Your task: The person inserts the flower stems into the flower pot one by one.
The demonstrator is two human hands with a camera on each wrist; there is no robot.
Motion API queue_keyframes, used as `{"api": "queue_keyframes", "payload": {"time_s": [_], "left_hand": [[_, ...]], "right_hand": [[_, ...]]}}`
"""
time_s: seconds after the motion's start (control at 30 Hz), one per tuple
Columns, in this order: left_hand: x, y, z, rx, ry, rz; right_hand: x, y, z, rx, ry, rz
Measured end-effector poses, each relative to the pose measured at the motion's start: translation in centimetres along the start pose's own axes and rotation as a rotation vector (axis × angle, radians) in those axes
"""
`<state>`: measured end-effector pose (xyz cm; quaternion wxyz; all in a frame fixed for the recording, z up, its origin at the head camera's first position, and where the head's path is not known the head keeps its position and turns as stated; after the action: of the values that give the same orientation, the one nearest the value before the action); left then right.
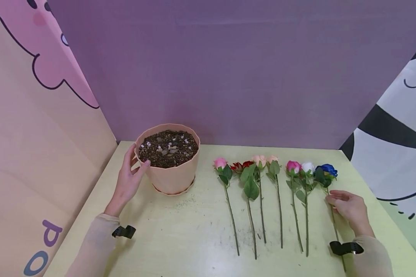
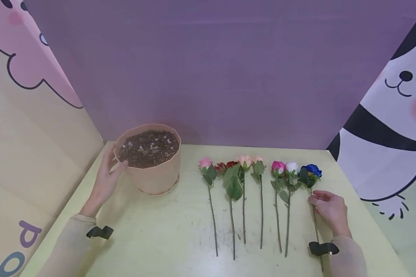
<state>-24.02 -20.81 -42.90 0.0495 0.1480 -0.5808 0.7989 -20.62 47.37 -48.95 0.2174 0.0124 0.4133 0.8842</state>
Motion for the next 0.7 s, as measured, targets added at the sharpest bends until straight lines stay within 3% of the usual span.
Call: {"api": "queue_keyframes", "payload": {"time_s": [0.43, 0.7], "left_hand": [[0.3, 0.3, 0.0, 0.008, 0.002, 0.004], [0.2, 0.3, -0.1, 0.0, 0.004, 0.012]], "right_hand": [[-0.3, 1.7, 0.9, 0.161, -0.017, 0.076], [-0.7, 4.5, 1.5, 0.414, 0.002, 0.089]]}}
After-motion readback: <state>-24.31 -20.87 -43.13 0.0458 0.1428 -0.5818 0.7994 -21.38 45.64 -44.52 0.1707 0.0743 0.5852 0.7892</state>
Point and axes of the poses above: each hand's wrist, its own x-axis towards the middle knuckle, its own z-axis out of the back of the hand, y = z × x, the point moved 1 cm from there along x, towards the middle knuckle, and after that the axes turned 4 degrees about -y, right-handed, at the moved point
